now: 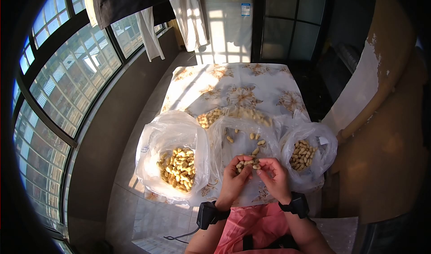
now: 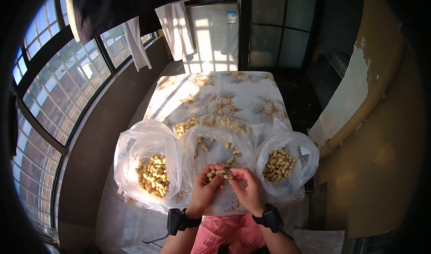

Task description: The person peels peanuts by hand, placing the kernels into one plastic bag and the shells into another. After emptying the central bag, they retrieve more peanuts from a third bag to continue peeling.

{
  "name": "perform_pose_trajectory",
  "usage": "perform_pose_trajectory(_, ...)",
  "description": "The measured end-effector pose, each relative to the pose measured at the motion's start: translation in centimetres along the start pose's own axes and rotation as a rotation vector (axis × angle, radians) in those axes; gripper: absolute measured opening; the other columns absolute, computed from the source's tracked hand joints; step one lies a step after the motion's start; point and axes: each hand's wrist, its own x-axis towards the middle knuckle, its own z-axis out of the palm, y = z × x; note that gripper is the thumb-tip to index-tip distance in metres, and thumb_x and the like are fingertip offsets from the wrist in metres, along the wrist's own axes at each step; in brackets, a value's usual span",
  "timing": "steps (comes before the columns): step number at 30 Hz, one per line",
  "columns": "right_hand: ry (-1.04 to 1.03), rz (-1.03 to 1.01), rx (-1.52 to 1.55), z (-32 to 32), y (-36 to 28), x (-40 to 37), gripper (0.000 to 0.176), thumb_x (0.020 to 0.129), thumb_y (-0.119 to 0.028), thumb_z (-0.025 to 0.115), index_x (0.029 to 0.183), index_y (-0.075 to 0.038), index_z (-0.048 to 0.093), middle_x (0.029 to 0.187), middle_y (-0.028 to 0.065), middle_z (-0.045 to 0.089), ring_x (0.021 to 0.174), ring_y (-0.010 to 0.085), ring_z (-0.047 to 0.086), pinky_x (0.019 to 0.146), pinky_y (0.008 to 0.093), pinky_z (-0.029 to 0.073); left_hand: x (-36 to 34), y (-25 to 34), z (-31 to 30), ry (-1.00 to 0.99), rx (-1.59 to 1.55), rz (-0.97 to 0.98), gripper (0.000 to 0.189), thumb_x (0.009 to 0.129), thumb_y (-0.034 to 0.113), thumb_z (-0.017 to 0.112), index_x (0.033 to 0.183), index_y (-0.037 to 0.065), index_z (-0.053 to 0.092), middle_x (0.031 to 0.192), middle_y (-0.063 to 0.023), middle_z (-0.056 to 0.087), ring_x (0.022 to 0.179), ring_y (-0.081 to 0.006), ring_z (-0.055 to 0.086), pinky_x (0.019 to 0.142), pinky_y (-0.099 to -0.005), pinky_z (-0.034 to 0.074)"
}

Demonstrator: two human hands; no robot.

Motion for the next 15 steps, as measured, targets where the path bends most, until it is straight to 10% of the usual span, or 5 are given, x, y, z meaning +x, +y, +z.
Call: perform_pose_trajectory(15,0.038,-0.076,0.045,0.3,-1.1,-0.5,0.019,0.095,0.001,0.065,0.114,0.002,0.061,0.105,0.0103,0.068,0.087,0.0165,0.071,0.074,0.026,0.054,0.3,-0.5,-0.1,-0.005,0.067,0.069,0.021,0.103,0.015,0.06,0.119,0.002,0.062,0.086,0.002,0.062,0.066,-0.0036,0.052,0.059,-0.0197,0.042)
